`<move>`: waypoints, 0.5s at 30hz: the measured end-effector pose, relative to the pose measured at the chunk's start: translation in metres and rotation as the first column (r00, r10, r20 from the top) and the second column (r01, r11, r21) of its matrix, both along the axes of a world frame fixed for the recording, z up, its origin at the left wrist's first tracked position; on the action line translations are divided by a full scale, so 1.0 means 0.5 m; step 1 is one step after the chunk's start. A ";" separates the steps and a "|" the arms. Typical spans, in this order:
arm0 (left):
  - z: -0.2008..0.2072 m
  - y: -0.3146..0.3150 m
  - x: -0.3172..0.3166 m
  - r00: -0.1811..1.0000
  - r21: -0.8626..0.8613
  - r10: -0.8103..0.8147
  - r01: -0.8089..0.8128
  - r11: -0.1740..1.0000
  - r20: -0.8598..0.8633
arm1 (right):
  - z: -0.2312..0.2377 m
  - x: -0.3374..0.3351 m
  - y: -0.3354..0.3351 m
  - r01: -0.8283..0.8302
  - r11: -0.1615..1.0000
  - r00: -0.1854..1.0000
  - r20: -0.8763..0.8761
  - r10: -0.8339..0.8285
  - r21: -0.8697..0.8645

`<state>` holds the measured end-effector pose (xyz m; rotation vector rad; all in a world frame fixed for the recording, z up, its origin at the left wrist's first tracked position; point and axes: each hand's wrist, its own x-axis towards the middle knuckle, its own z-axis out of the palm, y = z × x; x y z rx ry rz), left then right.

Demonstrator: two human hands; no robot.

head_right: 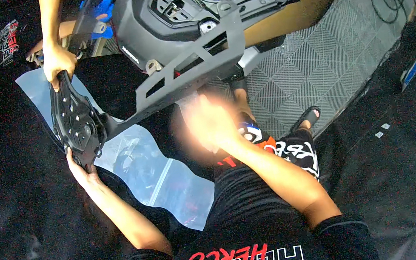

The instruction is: The person holds a bracket over the rear of a motorcycle, wipes surfaces with a cloth, retrieves bolts from a bin on a shelf, and threads the bolts into the bracket mounting holes.

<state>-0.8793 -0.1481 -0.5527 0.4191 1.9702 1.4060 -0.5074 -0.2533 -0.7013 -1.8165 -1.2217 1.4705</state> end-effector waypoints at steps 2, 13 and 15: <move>0.002 0.002 -0.001 1.000 -0.007 -0.009 0.009 1.000 0.008 | 0.007 0.007 0.005 0.024 1.000 1.000 -0.011 -0.023 0.018; 0.012 0.004 0.025 0.997 -0.076 0.011 -0.018 0.997 -0.081 | 0.021 0.044 -0.011 0.075 0.997 0.968 -0.239 -0.069 0.014; 0.016 -0.003 0.026 0.997 -0.050 -0.009 0.006 0.999 -0.074 | 0.024 0.035 -0.009 0.054 0.999 0.976 -0.212 -0.054 -0.004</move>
